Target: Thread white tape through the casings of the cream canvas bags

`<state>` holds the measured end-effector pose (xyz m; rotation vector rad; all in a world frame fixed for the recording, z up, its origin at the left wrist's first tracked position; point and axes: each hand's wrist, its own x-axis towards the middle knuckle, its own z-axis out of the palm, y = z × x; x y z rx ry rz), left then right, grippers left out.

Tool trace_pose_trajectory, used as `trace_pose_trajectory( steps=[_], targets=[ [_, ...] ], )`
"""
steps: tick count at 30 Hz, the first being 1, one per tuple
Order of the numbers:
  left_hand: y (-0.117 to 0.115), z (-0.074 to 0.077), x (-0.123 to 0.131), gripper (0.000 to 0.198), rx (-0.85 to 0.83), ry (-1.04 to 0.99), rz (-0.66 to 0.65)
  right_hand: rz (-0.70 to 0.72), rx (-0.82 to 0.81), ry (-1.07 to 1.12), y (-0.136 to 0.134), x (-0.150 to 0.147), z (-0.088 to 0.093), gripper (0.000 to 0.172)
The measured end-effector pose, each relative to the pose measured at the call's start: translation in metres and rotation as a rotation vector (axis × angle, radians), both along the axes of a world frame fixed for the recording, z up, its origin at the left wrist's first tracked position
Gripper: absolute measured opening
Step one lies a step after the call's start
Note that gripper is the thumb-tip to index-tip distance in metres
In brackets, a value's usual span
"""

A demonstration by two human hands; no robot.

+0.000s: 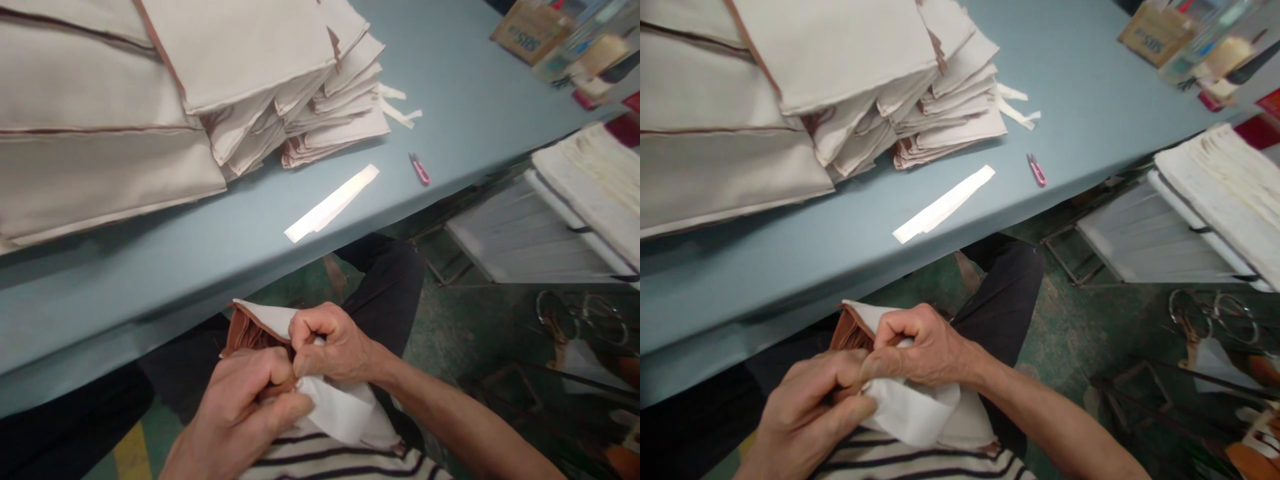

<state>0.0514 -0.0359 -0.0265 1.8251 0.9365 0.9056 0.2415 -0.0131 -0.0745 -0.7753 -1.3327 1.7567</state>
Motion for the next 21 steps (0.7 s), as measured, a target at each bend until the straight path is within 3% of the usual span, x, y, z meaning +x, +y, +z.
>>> trace_pose_trajectory(
  steps=[8,13,17,21],
  targets=[
    [-0.006,-0.012,-0.012,0.062,-0.255,0.070,0.043,-0.018,0.016,-0.041,0.003,0.001,0.002,0.056],
    [0.008,-0.007,-0.010,0.049,-0.308,0.023,-0.008,0.000,0.054,-0.049,0.009,0.002,0.009,0.051],
    [0.016,-0.008,-0.013,0.041,-0.401,0.037,-0.080,0.029,0.187,-0.136,0.015,0.004,0.015,0.051],
    [0.020,-0.008,-0.017,0.041,-0.371,0.101,-0.143,0.053,0.282,-0.201,0.021,0.005,0.021,0.051]
  ],
)
